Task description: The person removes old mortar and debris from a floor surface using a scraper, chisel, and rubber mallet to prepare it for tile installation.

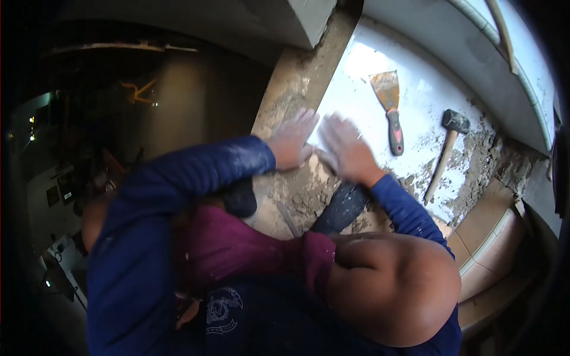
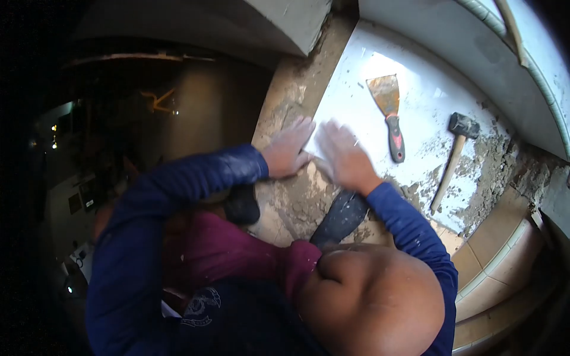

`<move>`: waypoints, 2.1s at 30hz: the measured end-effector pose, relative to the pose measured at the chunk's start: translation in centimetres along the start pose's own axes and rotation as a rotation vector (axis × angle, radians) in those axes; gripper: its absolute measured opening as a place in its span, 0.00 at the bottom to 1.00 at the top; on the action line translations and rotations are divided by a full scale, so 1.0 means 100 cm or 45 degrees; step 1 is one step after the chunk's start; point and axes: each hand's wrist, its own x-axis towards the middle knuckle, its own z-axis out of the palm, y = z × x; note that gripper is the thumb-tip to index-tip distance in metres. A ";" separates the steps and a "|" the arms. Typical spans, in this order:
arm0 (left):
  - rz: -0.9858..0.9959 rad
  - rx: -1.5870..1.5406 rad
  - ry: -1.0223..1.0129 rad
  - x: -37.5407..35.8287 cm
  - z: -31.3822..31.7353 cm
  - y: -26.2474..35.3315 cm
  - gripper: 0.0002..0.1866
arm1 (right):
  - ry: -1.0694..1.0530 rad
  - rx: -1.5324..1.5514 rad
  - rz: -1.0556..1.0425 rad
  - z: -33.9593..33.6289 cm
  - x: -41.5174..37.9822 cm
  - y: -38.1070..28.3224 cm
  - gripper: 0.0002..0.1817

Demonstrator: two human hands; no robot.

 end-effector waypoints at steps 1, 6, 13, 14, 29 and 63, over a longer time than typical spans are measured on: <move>-0.023 0.014 -0.007 -0.014 0.014 0.004 0.36 | -0.147 0.039 -0.125 0.000 -0.012 -0.009 0.34; -0.131 -0.041 -0.198 -0.031 0.008 0.014 0.32 | -0.290 0.250 -0.135 -0.002 -0.064 -0.047 0.28; -0.002 -0.069 -0.751 0.006 -0.032 0.041 0.19 | 0.546 0.061 0.308 -0.050 -0.026 0.002 0.19; 0.113 0.001 -0.412 0.022 -0.024 0.038 0.22 | 0.574 -0.231 0.537 -0.066 -0.014 0.016 0.23; -0.460 -1.828 0.028 0.128 0.032 0.109 0.17 | 0.781 0.336 0.883 -0.078 -0.013 0.014 0.25; -0.558 -3.433 0.235 0.205 -0.101 0.000 0.11 | 0.801 0.571 0.185 -0.105 0.002 -0.007 0.13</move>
